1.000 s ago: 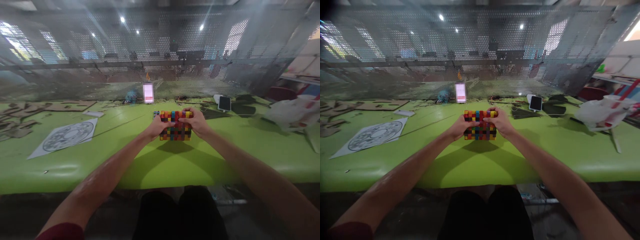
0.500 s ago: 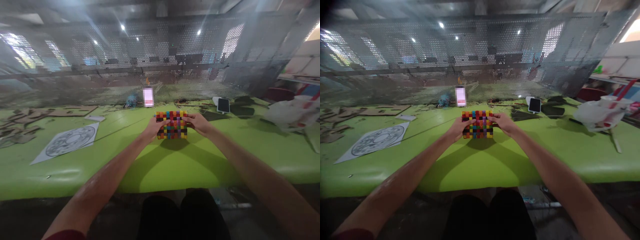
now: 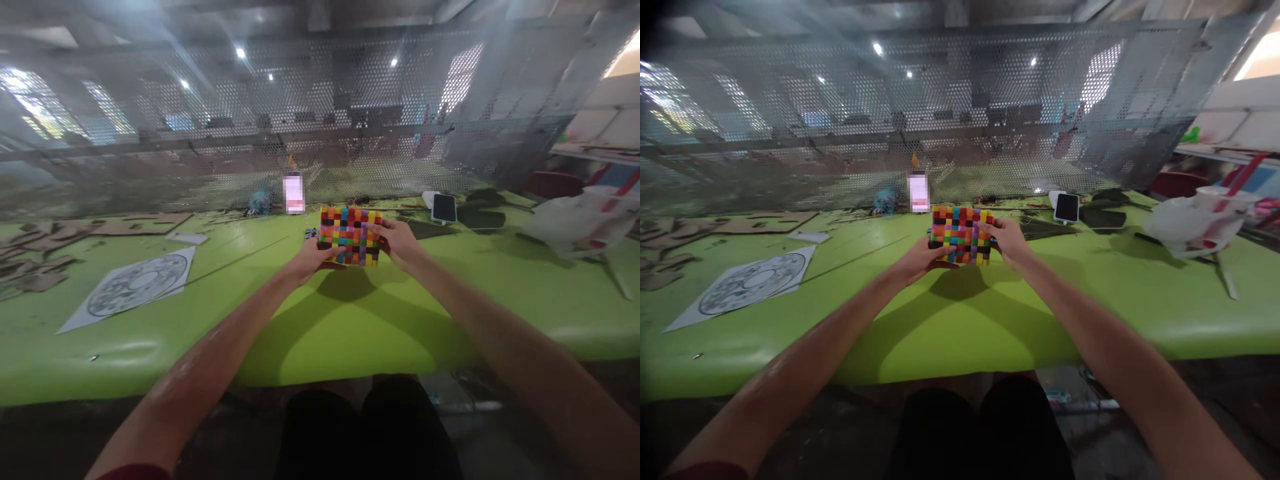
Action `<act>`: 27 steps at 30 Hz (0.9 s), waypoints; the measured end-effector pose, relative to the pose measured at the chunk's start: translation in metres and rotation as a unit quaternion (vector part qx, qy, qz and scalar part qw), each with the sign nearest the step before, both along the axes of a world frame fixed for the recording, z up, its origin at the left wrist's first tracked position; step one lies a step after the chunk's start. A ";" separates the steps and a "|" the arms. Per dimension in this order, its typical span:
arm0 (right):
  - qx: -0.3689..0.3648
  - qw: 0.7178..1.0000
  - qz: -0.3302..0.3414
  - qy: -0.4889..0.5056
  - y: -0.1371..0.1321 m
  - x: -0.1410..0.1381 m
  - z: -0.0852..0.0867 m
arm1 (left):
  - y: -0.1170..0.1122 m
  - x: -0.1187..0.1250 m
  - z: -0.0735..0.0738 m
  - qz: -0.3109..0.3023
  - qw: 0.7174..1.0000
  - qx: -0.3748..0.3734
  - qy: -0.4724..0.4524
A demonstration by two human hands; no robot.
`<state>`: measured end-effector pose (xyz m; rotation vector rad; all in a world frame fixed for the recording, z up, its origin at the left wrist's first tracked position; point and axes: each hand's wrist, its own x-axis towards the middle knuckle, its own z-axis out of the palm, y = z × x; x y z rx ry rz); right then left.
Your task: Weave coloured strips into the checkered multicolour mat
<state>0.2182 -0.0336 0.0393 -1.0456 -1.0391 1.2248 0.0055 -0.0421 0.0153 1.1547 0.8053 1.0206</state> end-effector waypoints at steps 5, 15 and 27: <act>-0.019 0.997 0.077 -0.022 -0.001 0.005 0.003 | 0.007 -0.003 -0.005 0.027 1.000 -0.011 -0.007; -0.032 0.989 0.072 -0.127 -0.001 0.010 0.004 | 0.017 -0.013 -0.003 0.062 0.998 0.010 -0.006; 0.012 0.994 -0.012 -0.109 0.005 0.013 0.000 | 0.012 -0.013 0.002 0.049 0.999 0.011 0.017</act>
